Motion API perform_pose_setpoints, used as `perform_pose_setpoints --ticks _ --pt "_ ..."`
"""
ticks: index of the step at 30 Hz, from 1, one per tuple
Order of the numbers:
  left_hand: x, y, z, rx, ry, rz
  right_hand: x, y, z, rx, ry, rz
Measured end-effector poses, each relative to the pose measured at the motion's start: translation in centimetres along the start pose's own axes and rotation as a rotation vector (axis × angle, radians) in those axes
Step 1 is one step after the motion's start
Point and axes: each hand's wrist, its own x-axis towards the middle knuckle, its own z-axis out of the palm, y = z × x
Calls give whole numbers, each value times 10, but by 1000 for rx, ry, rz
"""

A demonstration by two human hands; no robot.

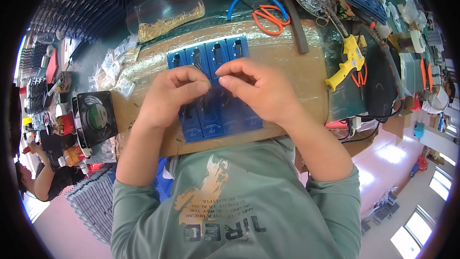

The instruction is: The person inserts small metal pins and electronic components into a blue plastic mold by hand.

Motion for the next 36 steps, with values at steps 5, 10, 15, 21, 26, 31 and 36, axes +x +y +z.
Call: perform_pose_setpoints --ticks 5,10,15,21,26,31,36 --pt "-5 -1 3 72 0 79 -3 -7 -1 -220 -23 -174" --pt "-6 -7 6 156 -8 140 0 -2 3 -241 -89 -261" --pt "-7 -8 7 156 -25 143 -2 2 7 -263 -58 -351" --pt "-5 -6 8 59 -22 26 -8 6 -2 105 -44 -66" --pt "-10 -3 17 385 -1 211 -4 5 3 -174 -99 -296" --pt "-8 -7 16 389 3 226 -3 13 8 -166 -108 -299" --pt "-9 -8 17 361 8 231 -4 19 5 26 -130 -195"
